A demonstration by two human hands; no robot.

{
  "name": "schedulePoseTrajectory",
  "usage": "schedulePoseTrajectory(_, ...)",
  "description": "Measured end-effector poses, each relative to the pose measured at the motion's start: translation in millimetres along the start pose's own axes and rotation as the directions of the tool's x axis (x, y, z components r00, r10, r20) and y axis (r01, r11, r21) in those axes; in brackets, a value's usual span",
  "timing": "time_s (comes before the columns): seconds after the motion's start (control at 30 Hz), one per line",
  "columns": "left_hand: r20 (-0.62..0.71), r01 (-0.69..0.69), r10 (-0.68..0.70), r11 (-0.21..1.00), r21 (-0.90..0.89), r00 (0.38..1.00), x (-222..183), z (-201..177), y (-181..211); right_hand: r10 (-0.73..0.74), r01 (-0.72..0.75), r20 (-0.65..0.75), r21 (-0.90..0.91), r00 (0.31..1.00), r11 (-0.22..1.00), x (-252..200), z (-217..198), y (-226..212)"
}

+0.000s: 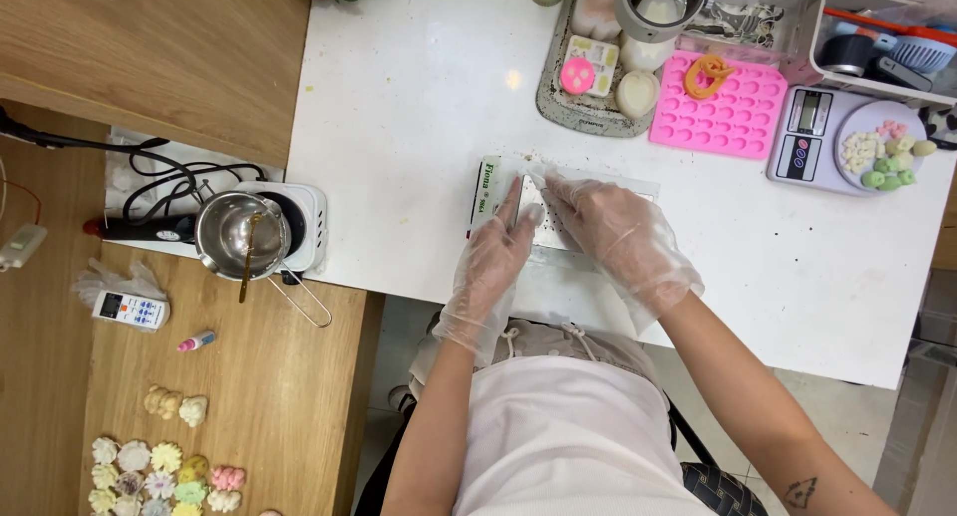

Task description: Cleaning residue from a wax machine and melting pot using an applicator stick and tissue.

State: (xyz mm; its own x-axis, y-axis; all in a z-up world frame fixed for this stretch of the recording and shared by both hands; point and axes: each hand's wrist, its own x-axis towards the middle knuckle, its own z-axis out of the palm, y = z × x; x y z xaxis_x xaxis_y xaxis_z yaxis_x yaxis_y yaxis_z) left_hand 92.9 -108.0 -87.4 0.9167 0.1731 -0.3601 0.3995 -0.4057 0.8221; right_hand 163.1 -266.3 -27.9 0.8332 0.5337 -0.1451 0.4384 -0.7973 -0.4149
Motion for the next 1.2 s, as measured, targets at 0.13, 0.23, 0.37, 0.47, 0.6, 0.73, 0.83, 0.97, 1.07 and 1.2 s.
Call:
schedulePoseTrajectory(0.13,0.024,0.020,-0.021,0.997,0.069,0.999,-0.7,-0.5,7.5,-0.130,0.127,-0.036,-0.086,0.991,0.988,1.8,5.7,11.1)
schedulePoseTrajectory(0.23,0.019,0.001,-0.003,0.996,0.089,1.000,-2.4,-0.2,8.5,-0.178,0.173,-0.046,-0.095,0.983,0.980,4.8,18.6,17.1)
schedulePoseTrajectory(0.37,-0.001,0.044,-0.044,0.995,0.086,0.999,-4.6,-0.8,12.2,-0.242,0.216,-0.089,-0.231,0.966,0.948,4.4,36.9,22.4)
schedulePoseTrajectory(0.47,0.000,0.037,-0.037,0.998,0.043,0.999,-6.9,1.5,11.3,-0.175,0.171,0.016,-0.321,0.984,0.931,4.7,45.8,29.1)
schedulePoseTrajectory(0.6,-0.029,0.041,-0.039,0.997,0.067,0.999,-9.7,5.1,2.0,-0.204,0.186,-0.051,-0.242,0.978,0.952,-1.0,36.2,16.2)
schedulePoseTrajectory(0.73,-0.027,-0.016,0.015,0.998,-0.064,1.000,-11.4,8.0,-7.3,-0.179,0.167,-0.088,-0.127,0.980,0.978,-7.3,44.2,16.9)
schedulePoseTrajectory(0.83,0.026,0.103,-0.100,0.988,-0.115,0.995,-12.0,8.7,-5.3,-0.088,0.081,-0.100,-0.069,0.991,0.994,-6.5,34.1,13.6)
schedulePoseTrajectory(0.97,-0.010,-0.031,0.029,0.949,-0.315,1.000,-2.0,20.8,-38.6,-0.090,0.069,-0.152,-0.135,0.984,0.988,-2.8,19.5,14.1)
schedulePoseTrajectory(1.07,0.044,0.019,-0.007,0.963,-0.267,0.999,-3.6,11.7,-26.8,-0.139,0.105,-0.143,-0.220,0.980,0.970,-5.9,41.5,25.0)
schedulePoseTrajectory(1.2,0.035,-0.045,0.057,0.957,-0.287,0.998,-6.2,13.6,-37.6,-0.140,0.122,-0.073,-0.211,0.987,0.970,-17.4,40.3,11.9)
